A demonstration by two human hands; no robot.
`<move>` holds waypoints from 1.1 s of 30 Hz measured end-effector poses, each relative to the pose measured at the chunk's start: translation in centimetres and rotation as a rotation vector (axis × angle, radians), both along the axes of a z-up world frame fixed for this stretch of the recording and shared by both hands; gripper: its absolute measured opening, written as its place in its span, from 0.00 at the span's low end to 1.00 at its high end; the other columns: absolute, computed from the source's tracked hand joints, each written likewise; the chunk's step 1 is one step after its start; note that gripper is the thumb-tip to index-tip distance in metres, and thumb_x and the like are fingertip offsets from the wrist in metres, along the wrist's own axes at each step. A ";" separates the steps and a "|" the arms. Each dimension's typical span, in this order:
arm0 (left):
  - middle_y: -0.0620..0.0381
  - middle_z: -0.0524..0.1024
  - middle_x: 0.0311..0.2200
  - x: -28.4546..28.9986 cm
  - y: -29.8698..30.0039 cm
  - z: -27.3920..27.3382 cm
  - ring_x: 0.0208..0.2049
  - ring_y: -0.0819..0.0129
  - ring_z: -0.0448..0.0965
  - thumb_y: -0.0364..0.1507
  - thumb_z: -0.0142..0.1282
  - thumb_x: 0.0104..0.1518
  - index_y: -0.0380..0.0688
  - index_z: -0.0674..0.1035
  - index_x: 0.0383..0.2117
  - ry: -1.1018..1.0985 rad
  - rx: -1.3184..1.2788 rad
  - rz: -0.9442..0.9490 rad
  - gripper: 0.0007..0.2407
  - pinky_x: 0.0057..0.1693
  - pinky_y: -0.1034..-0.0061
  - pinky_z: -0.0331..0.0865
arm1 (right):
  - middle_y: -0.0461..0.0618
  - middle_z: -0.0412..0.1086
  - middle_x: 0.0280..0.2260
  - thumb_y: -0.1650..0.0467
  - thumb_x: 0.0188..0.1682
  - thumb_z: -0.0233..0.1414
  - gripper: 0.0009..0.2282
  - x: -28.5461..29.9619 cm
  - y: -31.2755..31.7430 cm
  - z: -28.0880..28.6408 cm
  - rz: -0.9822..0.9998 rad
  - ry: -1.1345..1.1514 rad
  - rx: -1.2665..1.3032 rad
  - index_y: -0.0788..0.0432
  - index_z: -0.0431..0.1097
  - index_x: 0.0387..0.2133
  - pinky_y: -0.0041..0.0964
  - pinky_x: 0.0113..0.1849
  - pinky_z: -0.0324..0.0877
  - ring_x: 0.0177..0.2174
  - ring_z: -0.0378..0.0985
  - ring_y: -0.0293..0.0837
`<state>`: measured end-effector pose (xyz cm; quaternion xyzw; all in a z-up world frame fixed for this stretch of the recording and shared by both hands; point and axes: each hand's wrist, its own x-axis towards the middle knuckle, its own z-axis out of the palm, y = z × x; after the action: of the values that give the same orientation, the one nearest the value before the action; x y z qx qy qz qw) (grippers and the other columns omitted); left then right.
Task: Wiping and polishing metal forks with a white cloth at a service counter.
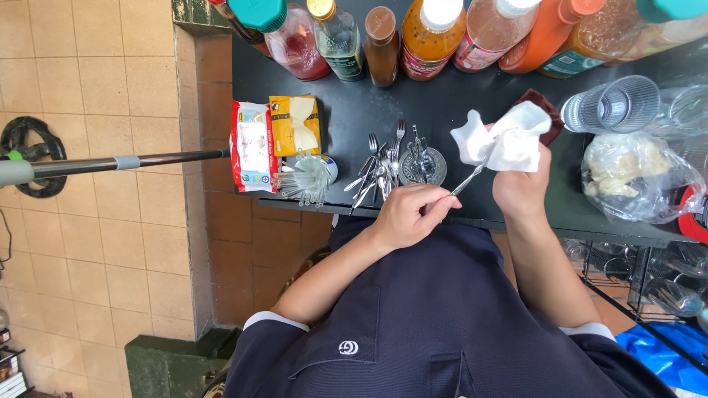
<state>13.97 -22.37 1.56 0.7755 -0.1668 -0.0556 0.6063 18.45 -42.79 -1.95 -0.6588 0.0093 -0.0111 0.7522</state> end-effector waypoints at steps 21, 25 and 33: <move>0.61 0.77 0.20 -0.7 0.5 -1.4 0.21 0.81 0.75 0.31 0.51 0.68 0.42 0.84 0.36 0.170 -0.120 0.122 0.10 0.29 0.83 0.65 | 0.47 0.71 0.52 0.66 0.60 0.47 0.13 -0.3 -1.2 -1.8 0.174 0.398 0.547 0.58 0.65 0.55 0.39 0.55 0.71 0.52 0.76 0.42; 0.60 0.77 0.21 -0.8 0.4 -2.3 0.22 0.79 0.75 0.31 0.51 0.69 0.41 0.84 0.36 0.152 -0.141 0.105 0.10 0.32 0.81 0.66 | 0.47 0.73 0.43 0.68 0.59 0.50 0.14 -2.4 2.4 0.2 0.391 0.377 -0.013 0.62 0.73 0.52 0.33 0.43 0.69 0.41 0.73 0.37; 0.62 0.77 0.20 -0.7 0.1 -1.7 0.20 0.80 0.75 0.29 0.53 0.67 0.43 0.84 0.34 0.168 -0.076 0.056 0.08 0.30 0.82 0.67 | 0.49 0.71 0.48 0.74 0.60 0.46 0.08 -1.9 2.2 -1.3 0.184 0.412 0.567 0.64 0.67 0.50 0.39 0.52 0.73 0.48 0.76 0.42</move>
<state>13.26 -22.27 -0.18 0.7490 -0.0959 -0.0970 0.6484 16.58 -40.57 -3.27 -0.4104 0.1041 0.1927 0.8852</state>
